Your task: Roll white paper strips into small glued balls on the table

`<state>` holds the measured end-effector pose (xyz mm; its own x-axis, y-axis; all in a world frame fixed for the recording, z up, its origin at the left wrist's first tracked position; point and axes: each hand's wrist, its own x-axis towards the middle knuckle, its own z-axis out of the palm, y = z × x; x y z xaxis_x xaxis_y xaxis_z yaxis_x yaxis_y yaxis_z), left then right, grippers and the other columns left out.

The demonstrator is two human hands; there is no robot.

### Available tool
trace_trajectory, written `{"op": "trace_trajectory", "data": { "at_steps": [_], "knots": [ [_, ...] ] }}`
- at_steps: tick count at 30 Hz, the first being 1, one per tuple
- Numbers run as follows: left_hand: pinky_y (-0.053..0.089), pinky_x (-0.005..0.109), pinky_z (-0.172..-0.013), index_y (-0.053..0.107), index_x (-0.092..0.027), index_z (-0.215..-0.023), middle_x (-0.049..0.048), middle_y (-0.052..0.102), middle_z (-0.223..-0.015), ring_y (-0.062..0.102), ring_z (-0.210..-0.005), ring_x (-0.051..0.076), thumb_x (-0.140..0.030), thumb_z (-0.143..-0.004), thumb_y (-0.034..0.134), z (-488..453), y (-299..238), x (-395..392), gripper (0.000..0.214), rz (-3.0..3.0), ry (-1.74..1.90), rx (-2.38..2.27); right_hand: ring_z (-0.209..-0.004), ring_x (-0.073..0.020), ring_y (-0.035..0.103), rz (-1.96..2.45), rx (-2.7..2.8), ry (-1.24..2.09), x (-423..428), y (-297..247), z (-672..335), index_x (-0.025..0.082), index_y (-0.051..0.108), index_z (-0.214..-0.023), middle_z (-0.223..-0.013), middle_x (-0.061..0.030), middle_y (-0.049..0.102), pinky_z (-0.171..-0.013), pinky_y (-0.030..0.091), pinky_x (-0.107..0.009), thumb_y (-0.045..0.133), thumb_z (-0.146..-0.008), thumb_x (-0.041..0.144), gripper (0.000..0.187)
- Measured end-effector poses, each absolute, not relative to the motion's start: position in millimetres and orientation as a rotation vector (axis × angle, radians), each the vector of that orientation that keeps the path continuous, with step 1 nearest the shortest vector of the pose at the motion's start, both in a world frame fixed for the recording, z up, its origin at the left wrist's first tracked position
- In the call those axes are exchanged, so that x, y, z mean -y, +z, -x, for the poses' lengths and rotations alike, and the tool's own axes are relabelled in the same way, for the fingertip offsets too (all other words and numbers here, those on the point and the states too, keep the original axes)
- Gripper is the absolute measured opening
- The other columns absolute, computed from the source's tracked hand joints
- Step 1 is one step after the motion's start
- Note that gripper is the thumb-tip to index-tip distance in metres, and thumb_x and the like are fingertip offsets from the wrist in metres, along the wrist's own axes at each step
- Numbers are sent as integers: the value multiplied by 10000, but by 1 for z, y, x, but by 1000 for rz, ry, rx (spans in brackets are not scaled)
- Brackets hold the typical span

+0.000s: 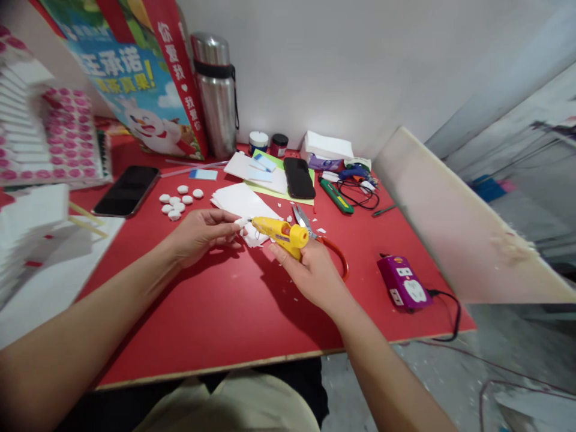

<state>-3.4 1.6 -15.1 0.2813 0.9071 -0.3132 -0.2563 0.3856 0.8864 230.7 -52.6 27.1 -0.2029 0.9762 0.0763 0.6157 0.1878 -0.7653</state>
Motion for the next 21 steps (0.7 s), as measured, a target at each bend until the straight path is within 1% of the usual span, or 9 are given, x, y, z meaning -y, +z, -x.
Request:
{"op": "trace_trajectory", "data": {
  "at_steps": [4, 7, 10, 13, 16, 19, 21],
  "knots": [
    [658, 383, -692, 753, -93, -898, 23, 669, -609, 657, -563, 141, -319, -592, 949, 3, -15, -2, 428, -825, 923, -980, -545, -131, 467, 1499, 1852, 903, 54, 27, -231, 197, 624, -700, -578, 17, 511, -528, 350, -269, 629, -932, 463, 353],
    [656, 386, -698, 752, -93, -901, 21, 667, -602, 656, -561, 141, -315, -596, 944, 3, -14, -1, 423, -824, 921, -980, -529, -118, 458, 1489, 1791, 987, 55, 27, -231, 182, 629, -676, -582, 9, 526, -508, 339, -262, 623, -933, 491, 402],
    [657, 385, -707, 752, -89, -891, 26, 681, -621, 648, -560, 132, -301, -592, 943, 4, -14, -1, 413, -819, 925, -978, -517, -108, 446, 1500, 1736, 1023, 56, 28, -231, 175, 638, -690, -590, 5, 540, -493, 329, -255, 626, -927, 509, 410],
    [656, 380, -710, 753, -90, -880, 25, 685, -627, 623, -551, 112, -281, -580, 945, 3, -15, -1, 404, -817, 940, -981, -541, -114, 474, 1506, 1732, 1029, 58, 30, -231, 168, 646, -698, -630, -16, 581, -502, 348, -253, 608, -932, 523, 427],
    [651, 376, -689, 757, -97, -896, 27, 679, -615, 640, -567, 130, -290, -585, 940, 3, -16, -1, 409, -839, 928, -991, -566, -122, 495, 1502, 1763, 1002, 60, 30, -231, 167, 648, -690, -651, -32, 604, -513, 362, -253, 584, -945, 533, 451],
    [643, 358, -672, 756, -103, -897, 33, 685, -624, 646, -570, 132, -298, -590, 936, 4, -17, -1, 406, -849, 928, -1002, -577, -126, 507, 1509, 1780, 975, 61, 29, -229, 171, 635, -686, -647, -31, 603, -519, 363, -252, 576, -953, 531, 452],
    [646, 369, -688, 755, -104, -899, 31, 683, -621, 647, -572, 132, -305, -594, 934, 4, -17, -1, 407, -847, 927, -993, -570, -122, 500, 1512, 1781, 967, 61, 27, -228, 175, 619, -678, -640, -25, 595, -521, 361, -252, 573, -956, 531, 454]
  ]
}}
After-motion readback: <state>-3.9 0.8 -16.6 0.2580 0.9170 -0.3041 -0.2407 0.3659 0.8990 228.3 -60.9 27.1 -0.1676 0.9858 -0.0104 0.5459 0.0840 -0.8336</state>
